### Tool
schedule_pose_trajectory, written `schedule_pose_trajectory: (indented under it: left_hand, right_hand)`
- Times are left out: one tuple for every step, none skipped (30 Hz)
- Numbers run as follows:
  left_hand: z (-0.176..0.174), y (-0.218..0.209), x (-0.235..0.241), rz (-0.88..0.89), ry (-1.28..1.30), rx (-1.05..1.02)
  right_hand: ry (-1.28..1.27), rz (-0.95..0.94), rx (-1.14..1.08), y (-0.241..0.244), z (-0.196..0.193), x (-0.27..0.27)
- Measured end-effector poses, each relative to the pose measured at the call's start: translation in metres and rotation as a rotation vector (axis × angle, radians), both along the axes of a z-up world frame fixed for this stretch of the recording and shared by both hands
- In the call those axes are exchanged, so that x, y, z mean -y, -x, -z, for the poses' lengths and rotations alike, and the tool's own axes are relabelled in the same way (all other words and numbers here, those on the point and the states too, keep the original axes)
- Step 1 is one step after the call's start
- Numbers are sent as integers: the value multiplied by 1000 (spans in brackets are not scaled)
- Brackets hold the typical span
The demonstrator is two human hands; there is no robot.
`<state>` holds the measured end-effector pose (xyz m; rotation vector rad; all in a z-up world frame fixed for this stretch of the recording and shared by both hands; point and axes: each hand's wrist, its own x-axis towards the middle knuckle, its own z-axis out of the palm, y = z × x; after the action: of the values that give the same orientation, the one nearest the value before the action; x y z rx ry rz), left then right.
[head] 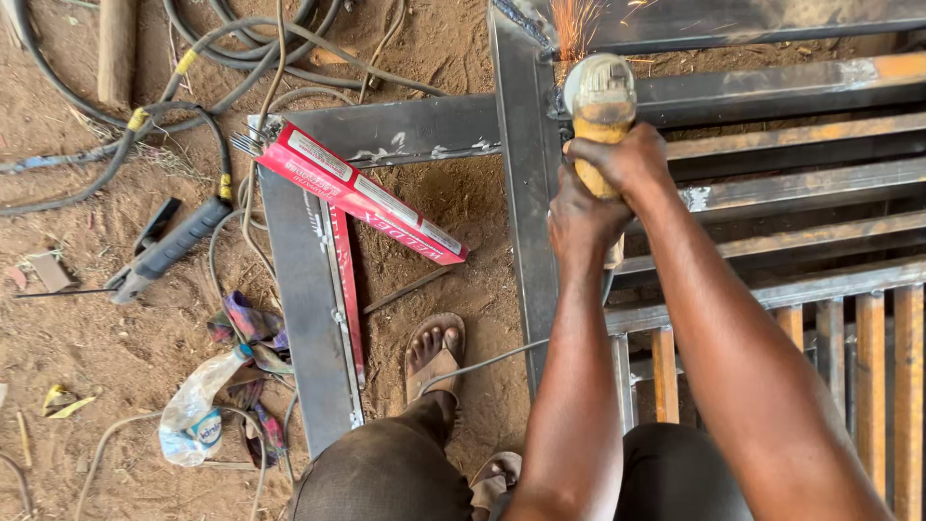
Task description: The person uses a hand-held angle grinder to smooth the welds on a large metal gate lying on the ground.
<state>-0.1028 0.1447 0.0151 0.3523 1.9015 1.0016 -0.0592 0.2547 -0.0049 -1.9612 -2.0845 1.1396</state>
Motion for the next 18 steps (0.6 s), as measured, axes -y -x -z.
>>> schedule_pose_trajectory:
  left_hand:
    - [0, 0, 2, 12, 31, 22]
    - [2, 1, 3, -5, 15, 28]
    - [3, 0, 5, -17, 0, 38]
    - [2, -3, 7, -31, -15, 48]
    - [-1, -1, 5, -24, 3, 49]
    - [-4, 0, 4, -18, 22, 50]
    - [-6, 2, 4, -11, 47, 53]
    - [-6, 4, 4, -19, 29, 45]
    - [-6, 3, 5, -21, 17, 45]
    - [-6, 2, 5, -24, 4, 45]
    - [-6, 3, 4, -24, 10, 35]
    - [-7, 3, 3, -23, 15, 25]
    - [-6, 3, 4, -22, 24, 17]
    - [-6, 4, 4, -14, 31, 25]
    - [-5, 4, 4, -5, 39, 35]
    - [-4, 3, 5, 5, 47, 46]
    - [-5, 3, 4, -11, 29, 50]
    - [-5, 2, 4, -27, 10, 55]
  right_hand:
    - [13, -2, 26, -1, 2, 2]
    - [-22, -11, 17, 0, 4, 2]
    - [-57, -18, 13, -1, 6, 3]
    - [-92, -24, 8, -4, 6, 4]
    - [-71, -24, 5, -1, 4, 2]
    - [-51, -25, 2, 0, 1, 3]
    - [-25, -24, 0, 2, 0, 4]
    - [-37, -40, -10, 5, -1, 2]
    - [-44, -51, -13, 5, -1, 3]
    - [-51, -62, -17, 4, -1, 3]
    - [-45, -55, -2, 4, -1, 2]
    - [-38, -48, 13, 5, -2, 2]
    - [-27, -39, 30, 5, -1, 4]
    - [-35, -51, 19, 6, 0, 3]
    - [-42, -62, 12, 5, 1, 3]
    - [-49, -72, 4, 4, 2, 3]
    - [-63, -79, 18, 4, 2, 2]
    - [-77, -86, 32, 5, 2, 2]
